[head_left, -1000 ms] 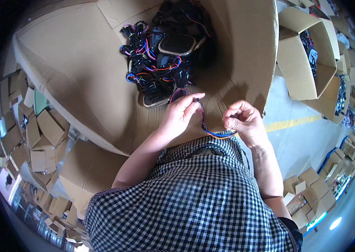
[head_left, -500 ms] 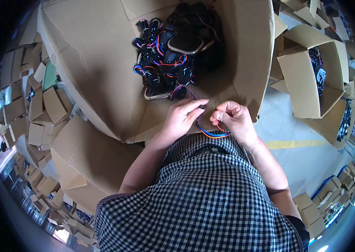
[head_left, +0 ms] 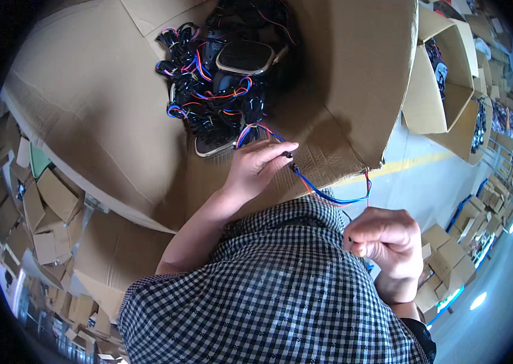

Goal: The person connects wire harnesses to electronic dashboard displays by hand, then verifies that the displays power on.

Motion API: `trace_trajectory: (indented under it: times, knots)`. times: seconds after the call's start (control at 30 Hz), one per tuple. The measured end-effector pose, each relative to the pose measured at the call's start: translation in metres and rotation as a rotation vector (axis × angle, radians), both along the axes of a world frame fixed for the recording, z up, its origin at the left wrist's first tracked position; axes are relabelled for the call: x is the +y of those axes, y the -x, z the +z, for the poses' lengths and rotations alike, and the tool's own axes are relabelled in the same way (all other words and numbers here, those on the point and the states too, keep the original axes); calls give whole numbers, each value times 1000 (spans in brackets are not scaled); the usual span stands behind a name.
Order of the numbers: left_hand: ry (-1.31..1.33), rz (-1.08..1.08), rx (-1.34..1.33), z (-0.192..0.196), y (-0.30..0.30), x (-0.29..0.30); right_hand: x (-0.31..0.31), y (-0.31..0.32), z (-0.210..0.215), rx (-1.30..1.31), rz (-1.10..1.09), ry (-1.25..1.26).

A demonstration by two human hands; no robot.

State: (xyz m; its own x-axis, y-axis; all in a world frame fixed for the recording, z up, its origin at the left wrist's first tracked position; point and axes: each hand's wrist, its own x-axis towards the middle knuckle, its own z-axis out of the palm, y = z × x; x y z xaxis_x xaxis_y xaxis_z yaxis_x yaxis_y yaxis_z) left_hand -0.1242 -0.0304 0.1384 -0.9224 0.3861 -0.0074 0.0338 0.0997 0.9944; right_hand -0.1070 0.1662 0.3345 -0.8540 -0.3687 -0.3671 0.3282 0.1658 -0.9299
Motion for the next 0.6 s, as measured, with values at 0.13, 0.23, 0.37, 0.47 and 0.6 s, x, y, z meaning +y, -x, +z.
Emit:
trace_trajectory:
  times: [0.13, 0.23, 0.37, 0.47, 0.6]
  knots:
    - [-16, -37, -18, 2, 8, 3, -8, -2, -32, -335, -227, -35]
    - [-54, -109, 20, -13, 5, 2, -1, -12, -41, -336, -230, -130]
    - [67, -223, -6, 0, 6, 10, 69, -32, -20, -475, -203, -275]
    - [137, -346, 42, -1, 2, 14, 88, -45, -5, -617, 28, -231]
    - [125, -427, 139, -5, -5, 24, 78, -33, 2, -738, 33, -82]
